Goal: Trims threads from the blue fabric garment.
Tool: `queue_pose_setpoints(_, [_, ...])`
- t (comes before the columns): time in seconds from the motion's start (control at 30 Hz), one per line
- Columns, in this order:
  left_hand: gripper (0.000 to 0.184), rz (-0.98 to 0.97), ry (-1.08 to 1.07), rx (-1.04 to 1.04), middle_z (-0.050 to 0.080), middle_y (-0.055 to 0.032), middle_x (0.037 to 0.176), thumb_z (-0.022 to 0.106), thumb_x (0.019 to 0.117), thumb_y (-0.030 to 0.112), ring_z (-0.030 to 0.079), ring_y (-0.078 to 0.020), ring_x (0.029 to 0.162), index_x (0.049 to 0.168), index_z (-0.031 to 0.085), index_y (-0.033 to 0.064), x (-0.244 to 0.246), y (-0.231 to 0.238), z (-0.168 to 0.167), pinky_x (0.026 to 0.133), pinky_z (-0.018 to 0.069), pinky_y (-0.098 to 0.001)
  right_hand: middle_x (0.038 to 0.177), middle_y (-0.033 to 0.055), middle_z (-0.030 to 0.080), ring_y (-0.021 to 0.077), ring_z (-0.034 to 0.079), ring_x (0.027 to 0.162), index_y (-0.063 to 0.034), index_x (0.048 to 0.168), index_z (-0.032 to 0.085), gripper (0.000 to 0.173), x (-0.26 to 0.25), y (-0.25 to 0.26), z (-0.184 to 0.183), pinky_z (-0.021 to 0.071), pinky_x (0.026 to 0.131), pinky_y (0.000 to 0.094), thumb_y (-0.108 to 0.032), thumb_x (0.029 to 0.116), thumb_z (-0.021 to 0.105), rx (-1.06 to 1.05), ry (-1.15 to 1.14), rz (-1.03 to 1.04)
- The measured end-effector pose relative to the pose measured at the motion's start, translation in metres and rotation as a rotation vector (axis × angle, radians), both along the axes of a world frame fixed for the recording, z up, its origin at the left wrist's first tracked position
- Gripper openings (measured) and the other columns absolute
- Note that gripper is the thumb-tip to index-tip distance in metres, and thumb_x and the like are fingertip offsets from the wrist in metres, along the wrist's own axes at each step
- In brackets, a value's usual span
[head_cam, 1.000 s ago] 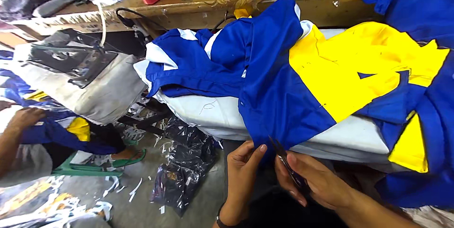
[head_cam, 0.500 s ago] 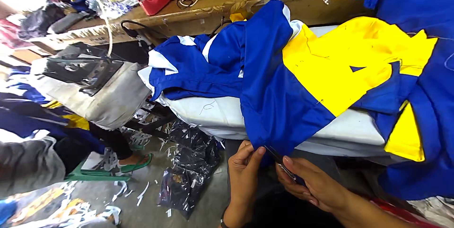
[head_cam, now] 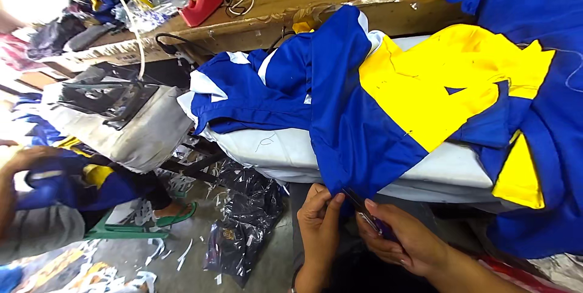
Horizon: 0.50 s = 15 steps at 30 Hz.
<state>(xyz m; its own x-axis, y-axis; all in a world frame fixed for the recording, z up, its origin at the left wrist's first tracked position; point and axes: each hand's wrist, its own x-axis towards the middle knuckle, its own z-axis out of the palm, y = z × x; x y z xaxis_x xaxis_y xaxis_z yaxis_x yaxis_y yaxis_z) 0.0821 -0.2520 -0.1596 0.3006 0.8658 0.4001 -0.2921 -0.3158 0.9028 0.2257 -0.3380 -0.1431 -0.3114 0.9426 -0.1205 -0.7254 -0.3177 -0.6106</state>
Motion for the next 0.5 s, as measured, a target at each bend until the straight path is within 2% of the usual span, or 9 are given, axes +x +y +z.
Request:
queue_pose_setpoints(0.07, [0.013, -0.033, -0.02, -0.035, 0.069, 0.0012, 0.094, 0.067, 0.0979, 0.013, 0.063, -0.0044, 0.089, 0.094, 0.077, 0.0052, 0.001, -0.002, 0.001, 0.082, 0.0532, -0.0209, 0.056, -0.0113, 0.041, -0.0048, 0.039, 0.039, -0.0161, 0.081, 0.059, 0.046, 0.002, 0.002, -0.001, 0.0349, 0.037, 0.0108, -0.055, 0.1033, 0.051, -0.034, 0.196, 0.096])
queue_pose_setpoints(0.1, [0.014, -0.048, -0.03, -0.063, 0.07, 0.0006, 0.094, 0.067, 0.0984, 0.013, 0.064, -0.0049, 0.089, 0.095, 0.076, 0.0044, 0.002, -0.003, 0.001, 0.082, 0.0541, -0.0215, 0.056, -0.0115, 0.041, -0.0051, 0.038, 0.039, -0.0162, 0.08, 0.059, 0.046, 0.001, 0.002, -0.002, 0.0344, 0.037, 0.0106, -0.055, 0.1034, 0.051, -0.018, 0.155, 0.069])
queue_pose_setpoints(0.17, [0.014, -0.073, -0.051, -0.131, 0.071, -0.0008, 0.094, 0.066, 0.099, 0.013, 0.066, -0.0062, 0.089, 0.096, 0.076, 0.003, 0.002, -0.005, 0.003, 0.083, 0.056, -0.0232, 0.056, -0.0139, 0.039, -0.0085, 0.035, 0.042, -0.0185, 0.076, 0.058, 0.042, -0.005, 0.002, -0.005, 0.0289, 0.039, 0.0081, -0.046, 0.1064, 0.05, 0.114, -0.26, -0.169])
queue_pose_setpoints(0.2, [0.015, -0.085, -0.059, -0.16, 0.073, -0.0012, 0.096, 0.066, 0.099, 0.013, 0.068, -0.0064, 0.091, 0.097, 0.076, 0.0031, 0.002, -0.005, 0.004, 0.085, 0.0569, -0.0238, 0.058, -0.0147, 0.04, -0.0092, 0.035, 0.046, -0.0192, 0.076, 0.058, 0.039, -0.007, 0.003, -0.01, 0.0283, 0.043, 0.0086, -0.044, 0.1059, 0.053, 0.212, -0.515, -0.312])
queue_pose_setpoints(0.23, [0.015, -0.095, -0.067, -0.179, 0.073, -0.0017, 0.097, 0.066, 0.0992, 0.014, 0.068, -0.0066, 0.092, 0.098, 0.076, 0.0031, 0.002, -0.006, 0.004, 0.085, 0.0573, -0.024, 0.059, -0.014, 0.041, -0.0081, 0.036, 0.049, -0.0183, 0.075, 0.057, 0.039, -0.007, 0.004, -0.013, 0.0282, 0.046, 0.0106, -0.044, 0.1047, 0.056, 0.269, -0.661, -0.4])
queue_pose_setpoints(0.27, [0.015, -0.097, -0.075, -0.18, 0.073, -0.0016, 0.097, 0.066, 0.0991, 0.015, 0.069, -0.0067, 0.092, 0.098, 0.077, 0.0034, 0.002, -0.007, 0.004, 0.086, 0.0573, -0.024, 0.059, -0.0143, 0.041, -0.0083, 0.035, 0.049, -0.0185, 0.074, 0.057, 0.039, -0.007, 0.003, -0.013, 0.0277, 0.045, 0.0103, -0.044, 0.1042, 0.057, 0.27, -0.644, -0.402])
queue_pose_setpoints(0.37, [0.014, -0.055, -0.064, -0.087, 0.071, -0.0004, 0.093, 0.066, 0.0988, 0.014, 0.066, -0.0056, 0.089, 0.095, 0.075, 0.0037, 0.005, -0.009, 0.003, 0.082, 0.0558, -0.0217, 0.056, -0.0141, 0.042, -0.0084, 0.037, 0.041, -0.018, 0.075, 0.061, 0.04, -0.002, 0.002, -0.005, 0.0312, 0.038, 0.0083, -0.046, 0.1033, 0.057, 0.094, -0.167, -0.159])
queue_pose_setpoints(0.5, [0.013, 0.008, 0.013, 0.046, 0.068, 0.0026, 0.09, 0.067, 0.0973, 0.013, 0.063, -0.0024, 0.087, 0.09, 0.074, 0.0056, 0.005, -0.008, 0.002, 0.079, 0.0527, -0.0175, 0.054, -0.0141, 0.042, -0.0081, 0.036, 0.041, -0.0194, 0.071, 0.061, 0.039, -0.005, 0.003, -0.007, 0.0286, 0.037, 0.009, -0.039, 0.1042, 0.057, 0.104, -0.26, -0.216])
